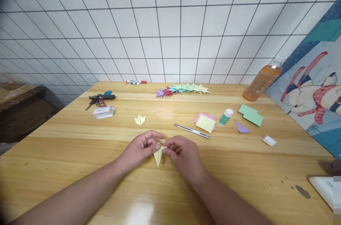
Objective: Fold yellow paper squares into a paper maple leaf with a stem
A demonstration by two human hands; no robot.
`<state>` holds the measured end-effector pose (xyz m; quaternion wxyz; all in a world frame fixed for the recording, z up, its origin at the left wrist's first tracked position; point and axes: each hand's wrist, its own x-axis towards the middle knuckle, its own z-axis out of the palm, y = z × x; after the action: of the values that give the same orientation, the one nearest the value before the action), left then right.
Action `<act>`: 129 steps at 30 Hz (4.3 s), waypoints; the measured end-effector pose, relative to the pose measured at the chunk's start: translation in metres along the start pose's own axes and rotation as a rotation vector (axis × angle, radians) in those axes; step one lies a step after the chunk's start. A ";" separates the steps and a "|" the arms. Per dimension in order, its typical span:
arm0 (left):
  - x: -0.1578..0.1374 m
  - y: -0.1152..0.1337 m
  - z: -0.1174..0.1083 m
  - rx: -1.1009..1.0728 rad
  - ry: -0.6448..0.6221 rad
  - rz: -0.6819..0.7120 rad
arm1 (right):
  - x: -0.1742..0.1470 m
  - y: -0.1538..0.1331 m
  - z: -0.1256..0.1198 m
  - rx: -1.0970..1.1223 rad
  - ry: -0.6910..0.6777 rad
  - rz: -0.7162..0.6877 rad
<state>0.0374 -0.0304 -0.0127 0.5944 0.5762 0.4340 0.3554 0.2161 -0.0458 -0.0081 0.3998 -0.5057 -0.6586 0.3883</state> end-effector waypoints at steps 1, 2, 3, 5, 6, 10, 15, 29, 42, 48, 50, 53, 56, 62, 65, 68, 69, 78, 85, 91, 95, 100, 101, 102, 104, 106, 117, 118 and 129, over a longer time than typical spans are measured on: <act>0.000 0.000 0.000 -0.003 -0.001 0.001 | 0.001 -0.001 0.000 0.036 -0.004 0.028; 0.000 0.001 0.000 -0.008 -0.001 -0.001 | 0.001 -0.001 0.000 0.080 -0.005 0.060; 0.000 0.001 0.001 -0.013 0.001 -0.004 | 0.002 -0.002 0.000 0.123 -0.007 0.096; 0.001 0.001 0.001 -0.019 0.009 -0.010 | 0.004 -0.002 -0.001 0.183 -0.014 0.161; 0.001 0.001 0.001 -0.018 0.012 -0.011 | 0.005 -0.001 -0.001 0.197 -0.017 0.179; 0.001 -0.001 0.000 -0.016 0.006 -0.011 | 0.005 0.003 -0.001 0.158 0.007 0.082; 0.001 -0.003 -0.002 -0.025 0.005 -0.010 | 0.000 0.003 -0.002 -0.137 0.001 -0.192; -0.002 -0.001 -0.001 -0.077 -0.037 0.009 | 0.000 0.005 -0.001 -0.224 -0.089 -0.286; 0.000 0.002 -0.004 -0.096 0.003 -0.016 | 0.000 -0.002 -0.004 -0.240 -0.164 -0.324; 0.000 0.000 0.001 -0.018 0.045 0.021 | 0.001 0.003 0.001 -0.149 -0.165 -0.187; -0.002 0.001 0.001 -0.024 0.023 0.013 | 0.002 0.005 0.003 -0.125 -0.157 -0.111; -0.004 0.003 0.001 -0.102 -0.044 0.002 | 0.002 0.007 0.003 -0.108 -0.102 -0.063; -0.004 0.002 0.004 -0.138 -0.067 -0.004 | 0.002 0.005 0.002 -0.104 -0.040 -0.060; -0.003 0.000 0.011 -0.017 0.008 -0.006 | 0.002 -0.001 0.004 0.096 -0.021 0.069; -0.003 -0.001 0.009 0.024 0.027 -0.021 | 0.003 -0.001 0.004 0.294 -0.068 0.197; -0.003 0.000 0.006 0.039 0.008 -0.077 | 0.006 0.000 0.003 0.372 -0.081 0.253; -0.003 0.001 0.005 0.029 -0.028 -0.102 | 0.006 0.001 0.002 0.372 -0.069 0.247; -0.003 0.003 0.008 -0.045 -0.017 -0.111 | 0.006 0.005 0.001 0.365 -0.117 0.223; -0.007 0.004 0.012 -0.002 -0.043 -0.075 | 0.005 0.001 0.002 0.242 -0.089 0.211; -0.008 0.002 0.010 0.079 -0.122 -0.070 | 0.006 0.001 -0.001 0.222 -0.020 0.185; -0.006 0.001 0.010 0.064 -0.116 -0.097 | 0.006 0.003 -0.001 0.267 -0.019 0.206; -0.006 0.007 0.011 0.090 -0.133 -0.119 | 0.006 0.002 -0.003 0.360 -0.039 0.268; -0.006 0.008 0.011 0.097 -0.137 -0.125 | 0.006 0.002 -0.003 0.369 -0.043 0.271; -0.006 0.009 0.011 0.100 -0.141 -0.130 | 0.006 0.001 -0.004 0.376 -0.048 0.274; -0.006 0.009 0.012 0.096 -0.150 -0.131 | 0.006 0.000 -0.005 0.384 -0.054 0.275; -0.006 0.007 0.012 0.087 -0.163 -0.117 | 0.006 0.000 -0.005 0.394 -0.054 0.278; -0.012 0.004 0.014 0.190 -0.181 0.011 | 0.006 0.003 -0.008 0.284 -0.126 0.164; -0.013 0.004 0.014 0.211 -0.169 0.009 | 0.005 0.003 -0.007 0.259 -0.133 0.150; -0.008 0.003 0.009 -0.094 -0.047 -0.069 | -0.001 -0.003 -0.001 0.096 -0.097 0.034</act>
<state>0.0432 -0.0406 -0.0097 0.6428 0.5405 0.4225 0.3409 0.2166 -0.0475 -0.0053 0.3848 -0.4775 -0.6491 0.4501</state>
